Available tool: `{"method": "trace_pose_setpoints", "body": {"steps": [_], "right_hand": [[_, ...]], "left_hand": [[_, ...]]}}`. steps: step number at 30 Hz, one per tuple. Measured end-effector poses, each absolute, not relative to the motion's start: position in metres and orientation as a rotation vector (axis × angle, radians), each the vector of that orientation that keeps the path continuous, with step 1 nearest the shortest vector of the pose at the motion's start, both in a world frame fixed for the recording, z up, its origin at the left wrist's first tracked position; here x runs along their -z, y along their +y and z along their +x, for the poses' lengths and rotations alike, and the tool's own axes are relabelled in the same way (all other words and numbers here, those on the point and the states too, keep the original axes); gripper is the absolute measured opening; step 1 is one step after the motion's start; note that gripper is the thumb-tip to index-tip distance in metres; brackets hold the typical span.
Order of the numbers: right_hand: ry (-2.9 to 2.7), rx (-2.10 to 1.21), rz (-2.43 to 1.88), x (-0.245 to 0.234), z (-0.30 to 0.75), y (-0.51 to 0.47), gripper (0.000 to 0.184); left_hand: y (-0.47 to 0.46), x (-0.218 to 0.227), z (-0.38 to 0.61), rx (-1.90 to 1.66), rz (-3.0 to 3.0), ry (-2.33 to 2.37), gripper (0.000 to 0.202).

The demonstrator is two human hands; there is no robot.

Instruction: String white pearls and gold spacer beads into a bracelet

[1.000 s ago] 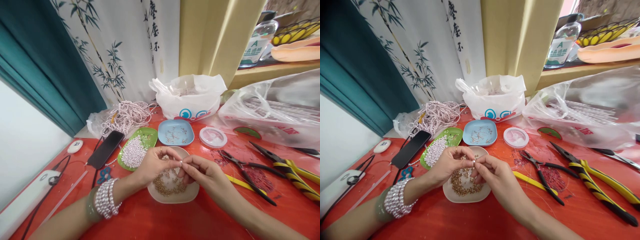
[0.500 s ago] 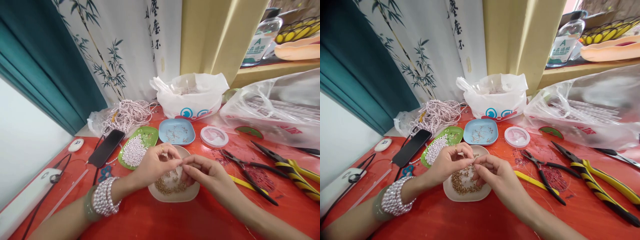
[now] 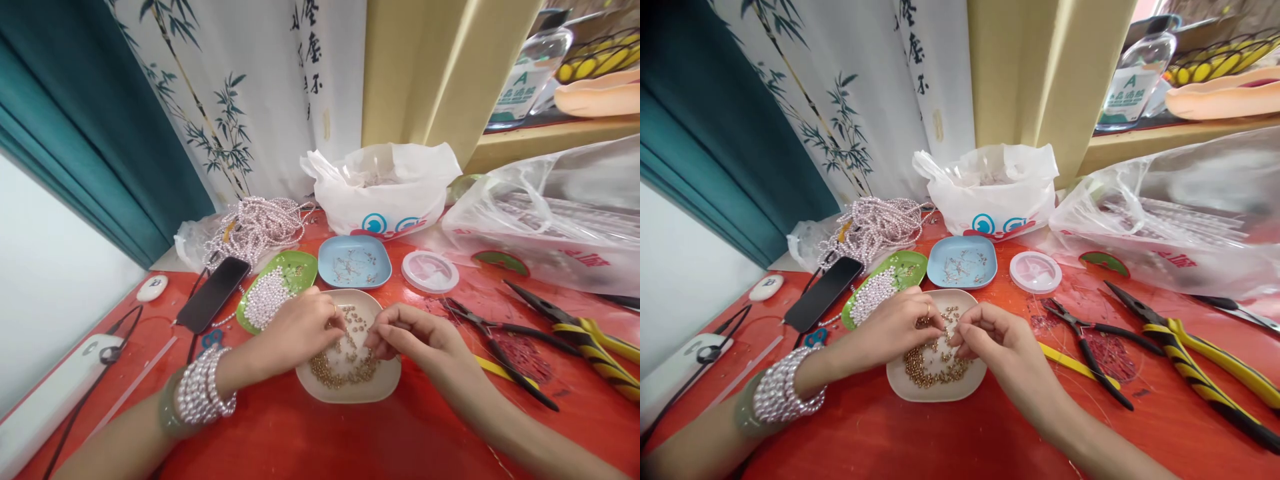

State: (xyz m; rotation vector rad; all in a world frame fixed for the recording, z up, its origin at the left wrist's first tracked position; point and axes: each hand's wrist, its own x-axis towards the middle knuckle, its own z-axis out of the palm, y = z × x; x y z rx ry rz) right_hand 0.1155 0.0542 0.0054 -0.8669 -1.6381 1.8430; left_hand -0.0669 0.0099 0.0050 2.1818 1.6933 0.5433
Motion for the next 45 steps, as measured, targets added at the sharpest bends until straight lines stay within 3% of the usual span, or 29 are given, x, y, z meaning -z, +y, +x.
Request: {"method": "trace_pose_setpoints", "body": {"steps": [10, 16, 22, 45], "right_hand": [[-1.621, -1.853, -0.847, -0.003, 0.117, 0.053, 0.012], [-1.633, -1.898, -0.829, -0.003, 0.117, 0.051, 0.014], [-1.675, -1.916, -0.798, -0.001, 0.114, 0.052, 0.011], [-1.692, -1.949, -0.798, -0.001, 0.115, 0.052, 0.009]], "left_hand": [[0.009, -0.004, -0.057, -0.496, 2.151, 1.791, 0.010], [0.013, -0.007, -0.054, -0.957, 1.249, 1.431, 0.011], [0.014, -0.002, -0.050, -1.103, 0.836, 1.151, 0.012], [0.014, 0.000, -0.050, -1.143, 0.824, 1.082, 0.006]]}}
